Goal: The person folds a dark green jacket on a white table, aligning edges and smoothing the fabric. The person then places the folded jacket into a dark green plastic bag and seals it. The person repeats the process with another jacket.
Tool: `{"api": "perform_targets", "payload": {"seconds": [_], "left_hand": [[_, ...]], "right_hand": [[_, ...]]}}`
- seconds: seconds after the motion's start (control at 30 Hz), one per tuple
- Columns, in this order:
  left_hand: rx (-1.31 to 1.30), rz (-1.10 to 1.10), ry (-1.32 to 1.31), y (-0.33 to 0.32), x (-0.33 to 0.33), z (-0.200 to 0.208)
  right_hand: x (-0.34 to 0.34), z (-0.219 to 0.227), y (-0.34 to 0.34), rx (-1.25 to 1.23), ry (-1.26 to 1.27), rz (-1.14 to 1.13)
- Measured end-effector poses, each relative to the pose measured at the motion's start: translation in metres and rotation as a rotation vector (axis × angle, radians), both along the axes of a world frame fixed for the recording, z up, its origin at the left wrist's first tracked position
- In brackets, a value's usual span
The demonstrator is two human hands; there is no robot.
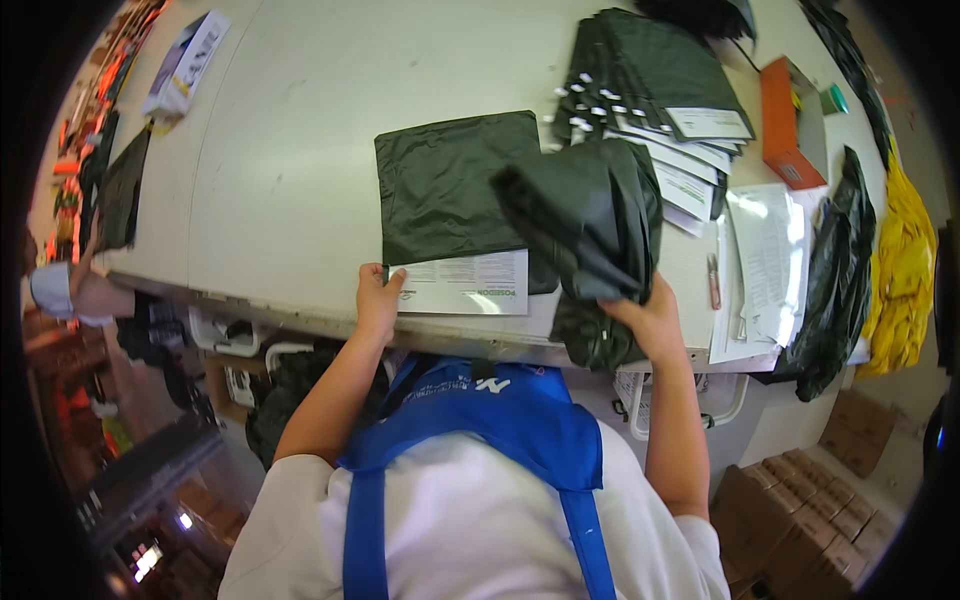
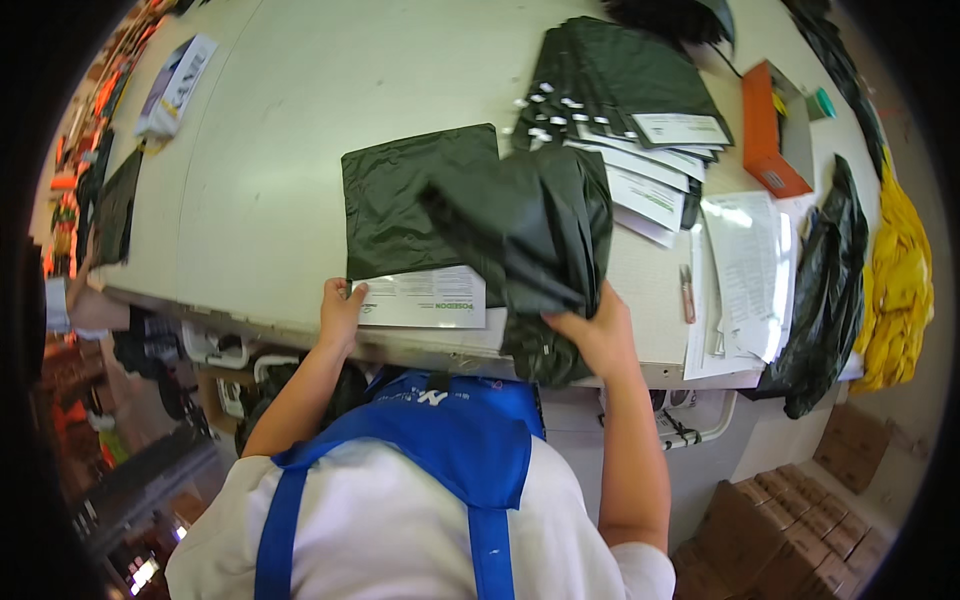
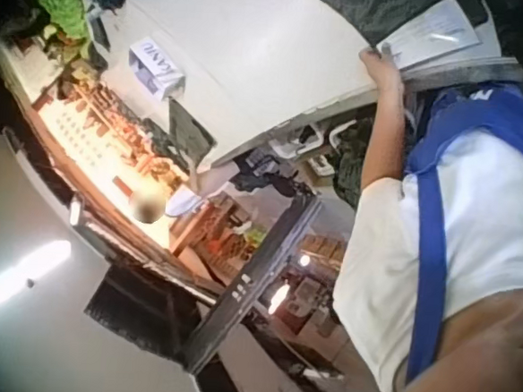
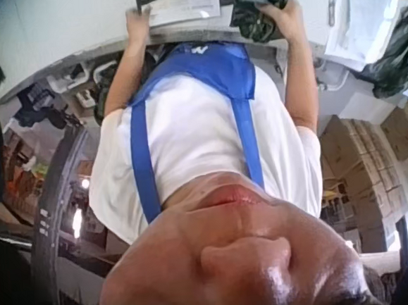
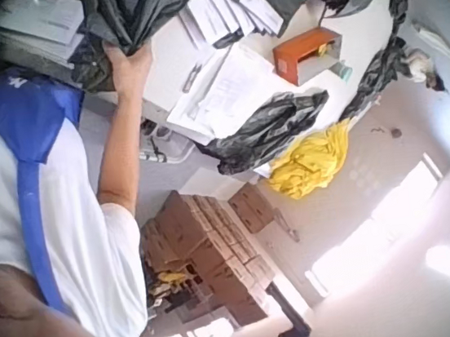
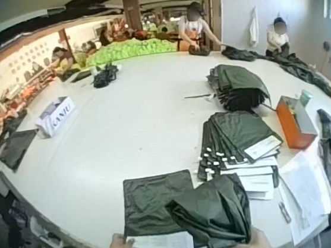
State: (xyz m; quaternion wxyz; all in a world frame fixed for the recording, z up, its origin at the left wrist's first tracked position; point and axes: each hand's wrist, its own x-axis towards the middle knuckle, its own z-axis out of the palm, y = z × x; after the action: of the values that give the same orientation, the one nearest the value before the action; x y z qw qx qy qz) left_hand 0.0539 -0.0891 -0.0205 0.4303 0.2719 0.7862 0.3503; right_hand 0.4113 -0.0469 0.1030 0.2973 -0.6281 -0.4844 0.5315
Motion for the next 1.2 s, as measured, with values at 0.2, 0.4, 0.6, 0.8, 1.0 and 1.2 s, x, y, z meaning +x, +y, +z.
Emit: {"api": "perform_targets", "payload": {"seconds": [0.2, 0.4, 0.6, 0.8, 1.0, 1.2], "left_hand": [[0.272, -0.897, 0.953, -0.048, 0.008, 0.05], [0.305, -0.883, 0.884, -0.053, 0.022, 0.019], [0.396, -0.812, 0.895, -0.029, 0.006, 0.019], [0.415, -0.827, 1.146, -0.011, -0.015, 0.029], [0.787, -0.824, 0.795, 0.021, -0.029, 0.071], [0.807, -1.096, 0.718, 0.013, -0.03, 0.1]], "right_hand": [[-0.064, -0.059, 0.021, -0.252, 0.197, 0.016], [-0.083, -0.063, 0.011, -0.28, 0.239, -0.037], [-0.088, -0.058, 0.008, -0.275, 0.235, -0.039], [-0.064, -0.007, -0.008, -0.023, -0.29, 0.48], [-0.084, 0.029, -0.008, 0.011, -0.539, 0.994], [-0.094, -0.002, -0.013, -0.018, -0.735, 0.455]]}}
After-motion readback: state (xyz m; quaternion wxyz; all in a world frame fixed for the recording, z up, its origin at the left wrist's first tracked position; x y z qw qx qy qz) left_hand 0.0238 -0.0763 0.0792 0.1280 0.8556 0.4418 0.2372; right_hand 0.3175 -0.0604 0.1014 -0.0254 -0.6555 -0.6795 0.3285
